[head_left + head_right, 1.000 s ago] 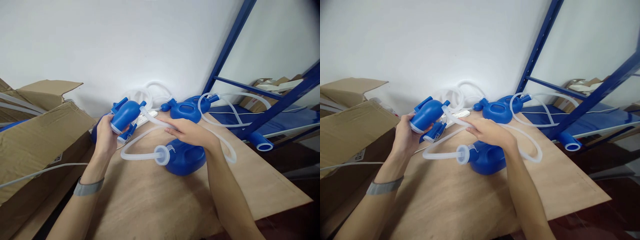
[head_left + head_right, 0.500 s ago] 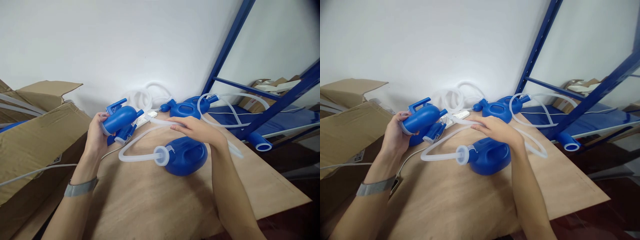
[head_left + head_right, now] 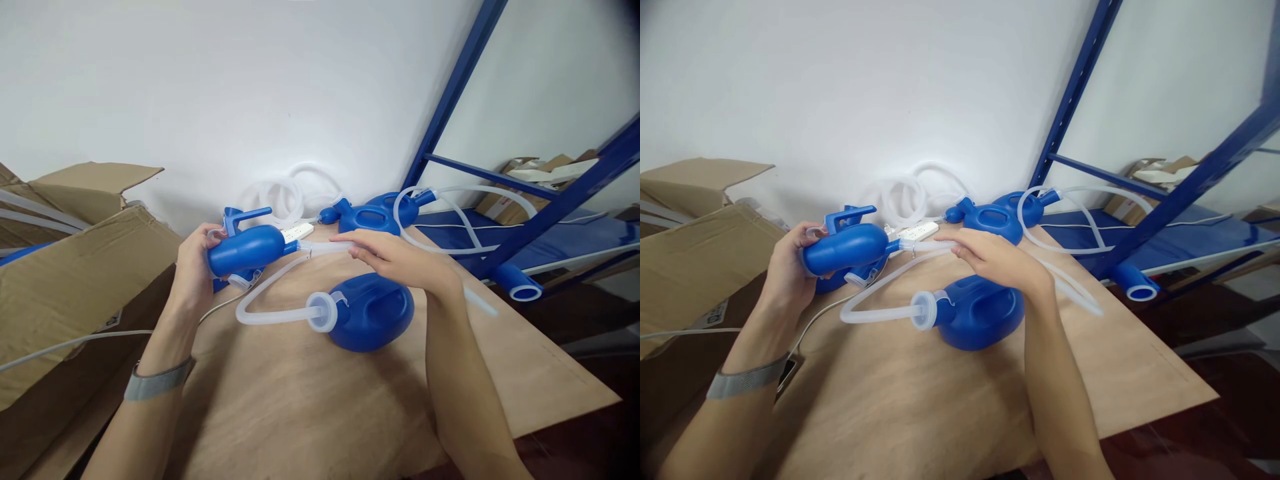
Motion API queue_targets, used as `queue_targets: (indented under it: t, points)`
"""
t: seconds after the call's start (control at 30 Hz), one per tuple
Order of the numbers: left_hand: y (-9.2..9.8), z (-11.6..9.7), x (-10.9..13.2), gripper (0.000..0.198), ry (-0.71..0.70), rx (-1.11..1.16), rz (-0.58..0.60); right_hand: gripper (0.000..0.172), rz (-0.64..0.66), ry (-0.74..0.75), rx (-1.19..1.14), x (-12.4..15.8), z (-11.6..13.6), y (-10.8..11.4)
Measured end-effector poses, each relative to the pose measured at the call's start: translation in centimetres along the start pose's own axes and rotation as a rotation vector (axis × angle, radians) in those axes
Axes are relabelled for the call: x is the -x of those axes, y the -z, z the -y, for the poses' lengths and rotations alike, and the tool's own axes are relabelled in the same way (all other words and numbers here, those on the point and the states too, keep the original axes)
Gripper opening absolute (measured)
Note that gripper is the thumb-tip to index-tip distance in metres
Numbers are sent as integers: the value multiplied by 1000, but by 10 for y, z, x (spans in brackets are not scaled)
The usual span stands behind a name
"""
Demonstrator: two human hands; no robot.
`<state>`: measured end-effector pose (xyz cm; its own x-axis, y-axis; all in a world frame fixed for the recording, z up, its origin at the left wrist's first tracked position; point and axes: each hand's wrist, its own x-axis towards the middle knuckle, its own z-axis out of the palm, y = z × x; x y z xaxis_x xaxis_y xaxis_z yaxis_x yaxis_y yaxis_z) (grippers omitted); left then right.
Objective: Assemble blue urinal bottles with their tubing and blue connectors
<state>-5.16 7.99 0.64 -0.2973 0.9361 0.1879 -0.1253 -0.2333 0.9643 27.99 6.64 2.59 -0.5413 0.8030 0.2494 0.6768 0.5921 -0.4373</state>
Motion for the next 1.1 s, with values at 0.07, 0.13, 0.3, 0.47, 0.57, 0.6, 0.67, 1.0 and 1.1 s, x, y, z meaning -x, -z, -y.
queue_targets:
  t: [0.07, 0.13, 0.3, 0.47, 0.57, 0.6, 0.67, 1.0, 1.1]
  points:
    - [-1, 0, 1, 19, -6, -5, 1, 46, -3, 1, 40, -1, 7, -3]
    - [-2, 0, 1, 18, -4, -6, 10, 47, 1, -12, 84, -3, 15, -6]
    - [-2, 0, 4, 17, -19, -13, 16, 42, -50, 13, 175, -9, 31, -12]
    - [0, -5, 11, 17, -26, -39, 71, 36, -83, 134, 182, -8, 34, -12]
    - [0, -9, 16, 28, -24, -43, 110, 34, -110, 144, 175, -6, 35, -10]
    - [-1, -10, 18, 32, -22, -36, 120, 34, -116, 146, 163, -5, 35, -10]
    - [-2, -13, 21, 37, -14, -12, 123, 34, -117, 162, 136, -5, 38, -10]
    - [-9, -18, 28, 49, 17, 96, 108, 31, -138, 229, 8, -7, 39, -12]
    - [-10, -18, 30, 48, -42, 65, 117, 30, -112, 274, -107, -9, 36, -14]
